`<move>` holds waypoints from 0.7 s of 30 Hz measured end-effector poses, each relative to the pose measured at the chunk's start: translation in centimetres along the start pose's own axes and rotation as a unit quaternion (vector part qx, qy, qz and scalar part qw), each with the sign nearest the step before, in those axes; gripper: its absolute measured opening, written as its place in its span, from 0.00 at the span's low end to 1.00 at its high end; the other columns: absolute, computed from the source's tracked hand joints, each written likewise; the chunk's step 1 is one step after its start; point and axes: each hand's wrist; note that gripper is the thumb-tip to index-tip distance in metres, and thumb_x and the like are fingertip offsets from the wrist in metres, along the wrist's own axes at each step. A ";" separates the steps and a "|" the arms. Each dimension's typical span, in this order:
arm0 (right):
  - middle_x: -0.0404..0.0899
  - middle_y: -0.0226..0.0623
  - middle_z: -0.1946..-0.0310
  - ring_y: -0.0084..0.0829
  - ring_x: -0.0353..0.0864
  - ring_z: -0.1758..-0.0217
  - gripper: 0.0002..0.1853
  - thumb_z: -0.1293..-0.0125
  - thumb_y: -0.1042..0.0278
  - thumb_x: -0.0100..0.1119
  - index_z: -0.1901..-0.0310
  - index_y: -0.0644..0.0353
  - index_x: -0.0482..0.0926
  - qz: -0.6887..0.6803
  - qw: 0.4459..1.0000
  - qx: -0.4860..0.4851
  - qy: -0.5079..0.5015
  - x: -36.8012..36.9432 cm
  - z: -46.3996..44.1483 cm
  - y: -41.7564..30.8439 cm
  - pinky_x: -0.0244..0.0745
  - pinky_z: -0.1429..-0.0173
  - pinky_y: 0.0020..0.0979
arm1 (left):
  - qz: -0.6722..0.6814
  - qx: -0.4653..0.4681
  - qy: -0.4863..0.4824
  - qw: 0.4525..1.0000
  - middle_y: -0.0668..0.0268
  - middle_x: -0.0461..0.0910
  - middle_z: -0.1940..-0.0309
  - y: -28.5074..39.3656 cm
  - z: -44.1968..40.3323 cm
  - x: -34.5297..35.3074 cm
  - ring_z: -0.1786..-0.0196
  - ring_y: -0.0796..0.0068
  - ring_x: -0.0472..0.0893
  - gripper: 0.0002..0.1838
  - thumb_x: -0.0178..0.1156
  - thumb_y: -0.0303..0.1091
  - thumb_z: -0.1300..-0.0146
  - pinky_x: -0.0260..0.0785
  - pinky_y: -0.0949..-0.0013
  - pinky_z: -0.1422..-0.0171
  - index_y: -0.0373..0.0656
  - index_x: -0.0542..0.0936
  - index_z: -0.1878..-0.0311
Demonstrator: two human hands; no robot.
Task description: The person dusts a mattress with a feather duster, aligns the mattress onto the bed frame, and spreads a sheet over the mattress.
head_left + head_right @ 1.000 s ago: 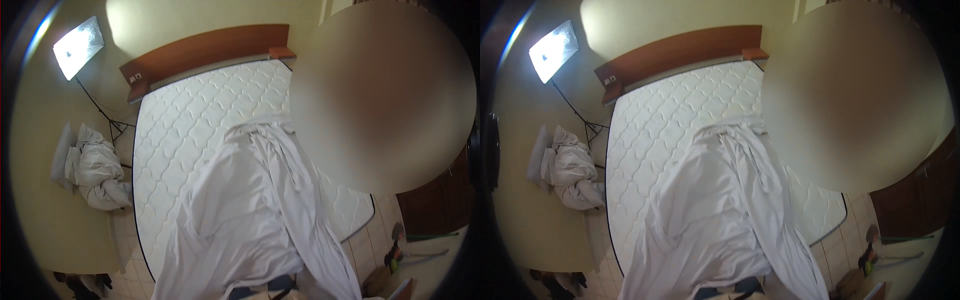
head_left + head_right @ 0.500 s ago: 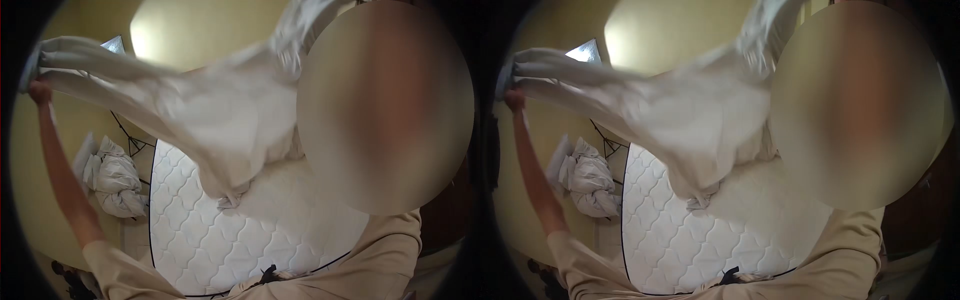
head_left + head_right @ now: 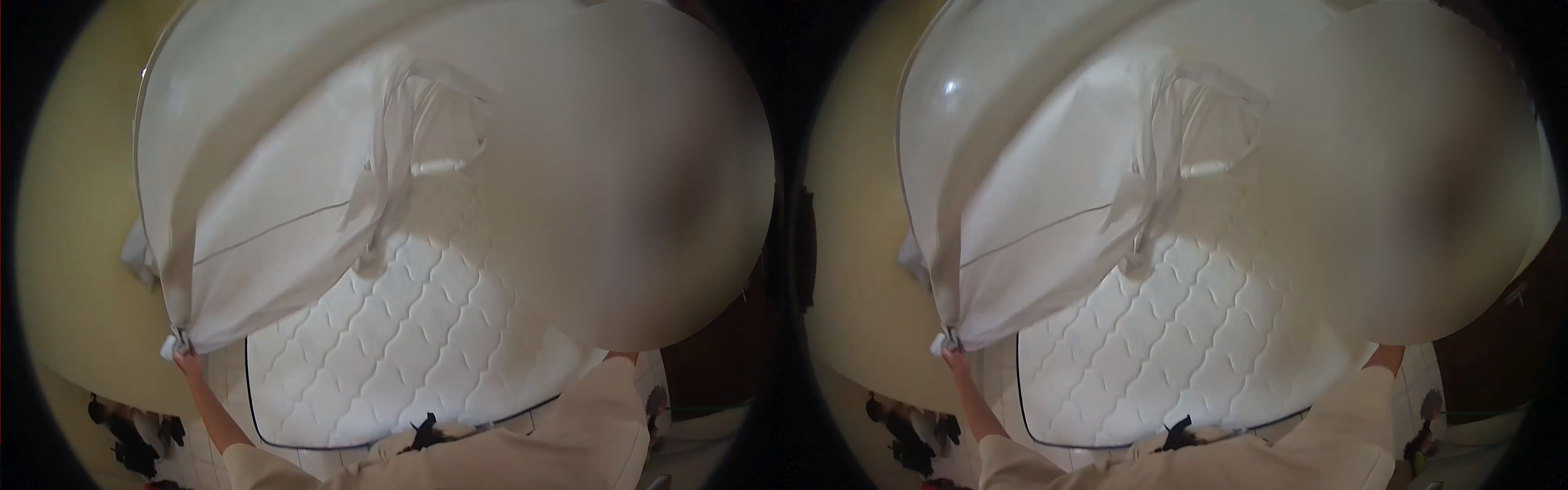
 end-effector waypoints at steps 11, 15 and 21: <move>0.79 0.48 0.40 0.43 0.79 0.39 0.25 0.30 0.72 0.48 0.32 0.68 0.70 0.015 0.984 0.180 -0.003 -12.3 15.6 15.3 0.73 0.36 0.37 | 0.063 -0.098 0.252 0.961 0.53 0.73 0.33 1.9 16.5 -15.3 0.32 0.48 0.73 0.30 0.44 0.50 0.28 0.69 0.46 0.29 0.41 0.72 0.31; 0.79 0.48 0.41 0.44 0.80 0.40 0.25 0.30 0.72 0.48 0.32 0.68 0.70 -0.006 0.986 0.168 -0.009 -12.7 16.2 16.6 0.74 0.36 0.38 | 0.063 -0.053 0.282 0.956 0.53 0.73 0.32 5.9 18.6 -10.4 0.30 0.48 0.72 0.29 0.43 0.48 0.27 0.67 0.45 0.27 0.40 0.72 0.31; 0.80 0.48 0.42 0.44 0.80 0.40 0.24 0.30 0.72 0.48 0.33 0.67 0.71 -0.024 0.990 0.136 0.010 -13.4 18.3 15.5 0.74 0.37 0.38 | 0.092 -0.022 0.287 0.953 0.57 0.75 0.33 4.6 12.3 -13.9 0.35 0.50 0.77 0.26 0.43 0.45 0.26 0.69 0.50 0.28 0.41 0.75 0.33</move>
Point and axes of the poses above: each hand's wrist, its own z-axis away from the middle knuckle, its own x-axis out of the palm, y = z × x
